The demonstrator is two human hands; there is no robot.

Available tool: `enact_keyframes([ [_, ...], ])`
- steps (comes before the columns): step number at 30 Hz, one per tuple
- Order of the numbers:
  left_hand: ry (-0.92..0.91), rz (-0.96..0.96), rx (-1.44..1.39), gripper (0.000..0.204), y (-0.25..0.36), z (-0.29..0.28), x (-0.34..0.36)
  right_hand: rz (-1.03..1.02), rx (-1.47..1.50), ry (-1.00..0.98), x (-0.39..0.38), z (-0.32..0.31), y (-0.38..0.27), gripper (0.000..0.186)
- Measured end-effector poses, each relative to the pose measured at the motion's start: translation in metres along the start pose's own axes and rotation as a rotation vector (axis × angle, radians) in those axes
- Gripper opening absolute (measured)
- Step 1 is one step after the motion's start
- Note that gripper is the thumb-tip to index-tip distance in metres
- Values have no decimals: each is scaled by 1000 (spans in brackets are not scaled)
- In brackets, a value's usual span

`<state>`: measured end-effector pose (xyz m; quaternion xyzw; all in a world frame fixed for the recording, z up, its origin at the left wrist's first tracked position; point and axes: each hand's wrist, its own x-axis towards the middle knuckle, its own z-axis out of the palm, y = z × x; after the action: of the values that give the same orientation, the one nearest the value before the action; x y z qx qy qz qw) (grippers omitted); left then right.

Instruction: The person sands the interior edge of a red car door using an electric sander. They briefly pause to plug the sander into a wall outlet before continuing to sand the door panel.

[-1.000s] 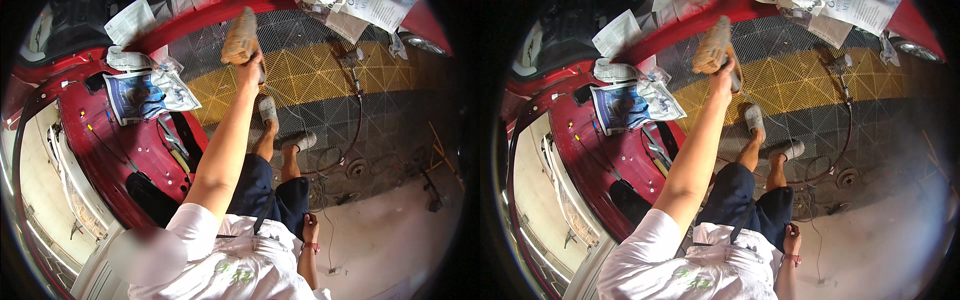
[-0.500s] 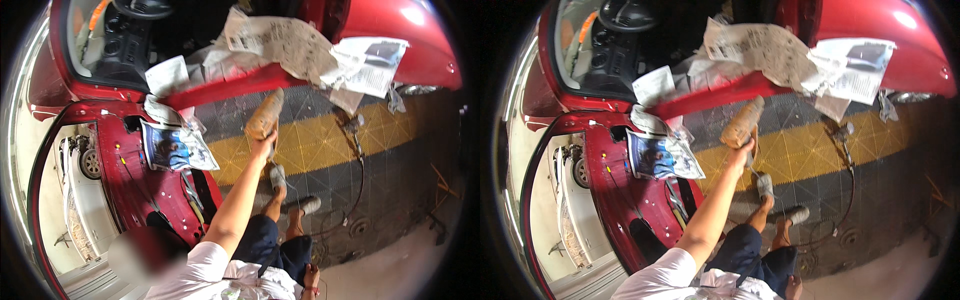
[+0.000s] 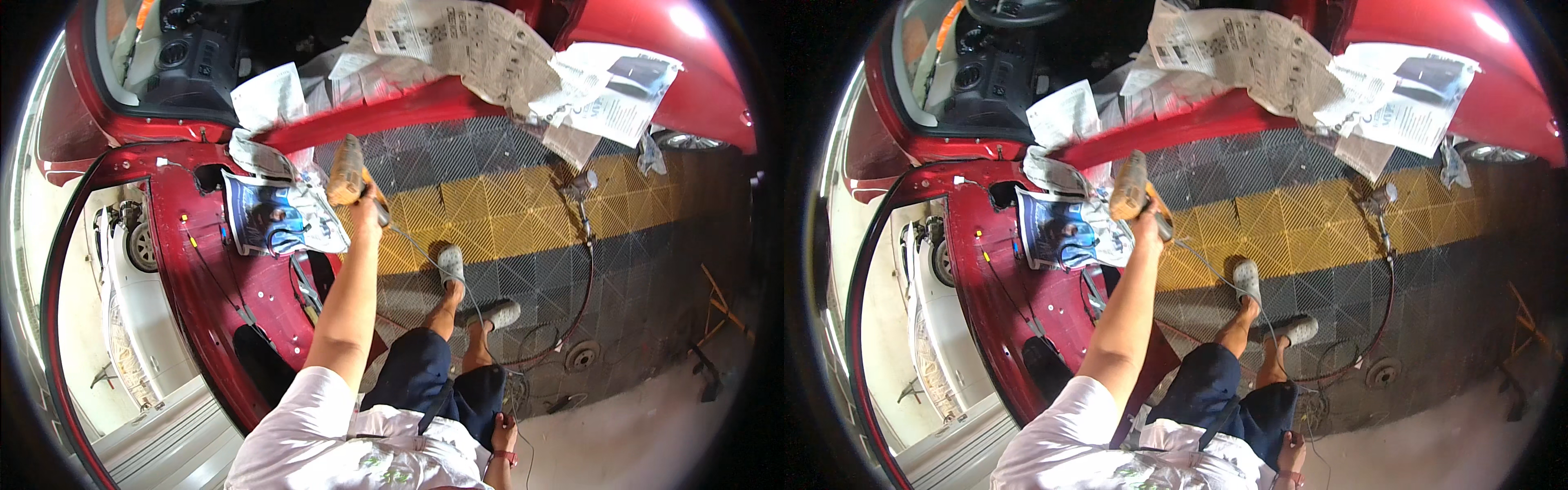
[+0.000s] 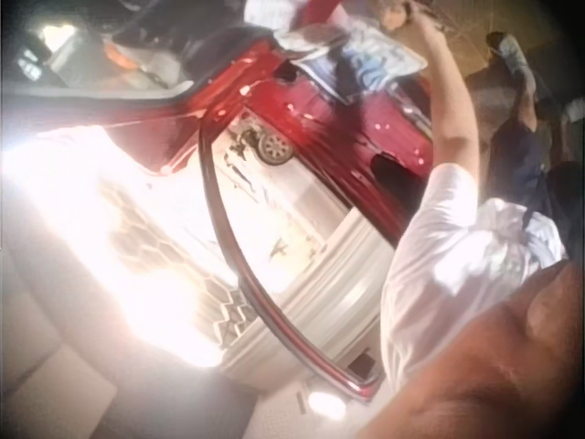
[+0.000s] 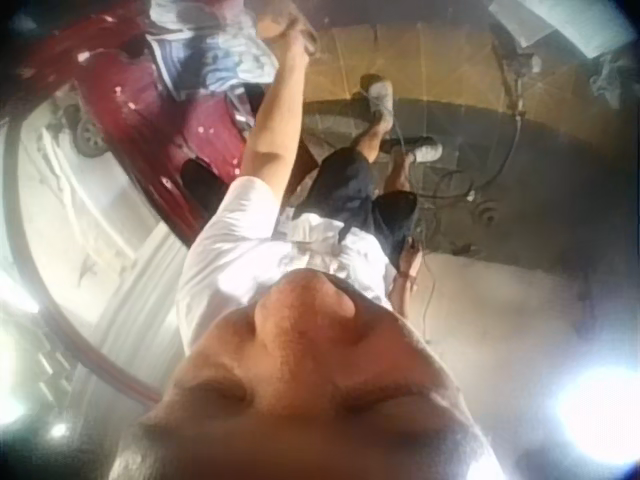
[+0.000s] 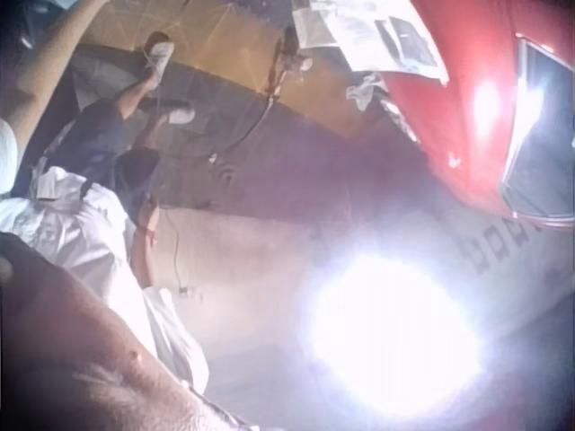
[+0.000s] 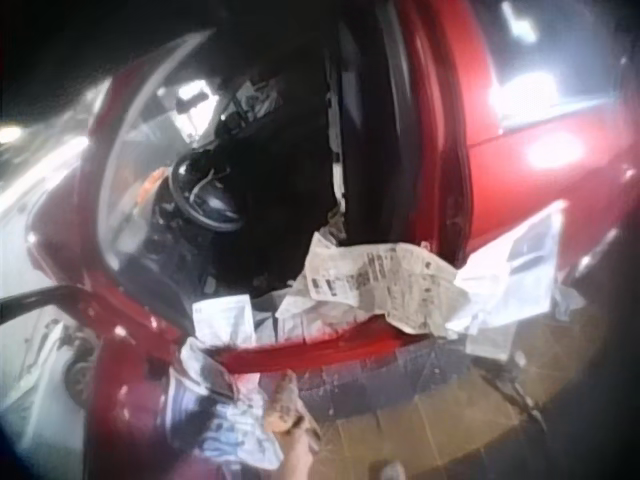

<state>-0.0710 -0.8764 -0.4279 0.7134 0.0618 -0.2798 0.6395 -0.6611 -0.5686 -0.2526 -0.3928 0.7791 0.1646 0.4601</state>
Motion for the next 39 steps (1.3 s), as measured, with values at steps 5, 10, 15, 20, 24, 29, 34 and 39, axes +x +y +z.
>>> enact_keyframes([
  [5, 124, 71, 31, 42, 3, -53, 45, 6, -71, -36, 4, -3, -6, 34],
  [10, 191, 215, 86, 41, 4, -70, 55, 33, -47, -40, 1, -5, -13, 35],
  [15, 233, 385, 41, 42, 17, -78, 47, -13, -5, -34, 3, -3, -4, 34],
  [20, 265, 394, 140, 42, 22, -73, 34, 20, -1, -25, 0, -5, -9, 32],
  [24, 279, 406, 174, 38, 23, -74, 27, 9, -19, -23, 0, -5, -7, 31],
  [29, 270, 376, 171, 38, 15, -88, 38, 19, 2, -35, 4, -2, 2, 30],
  [34, 231, 319, 70, 41, 8, -76, 34, 17, 3, -29, 2, -3, 0, 30],
  [39, 194, 271, 88, 38, 5, -74, 28, 16, 18, -24, 0, -3, 1, 29],
])
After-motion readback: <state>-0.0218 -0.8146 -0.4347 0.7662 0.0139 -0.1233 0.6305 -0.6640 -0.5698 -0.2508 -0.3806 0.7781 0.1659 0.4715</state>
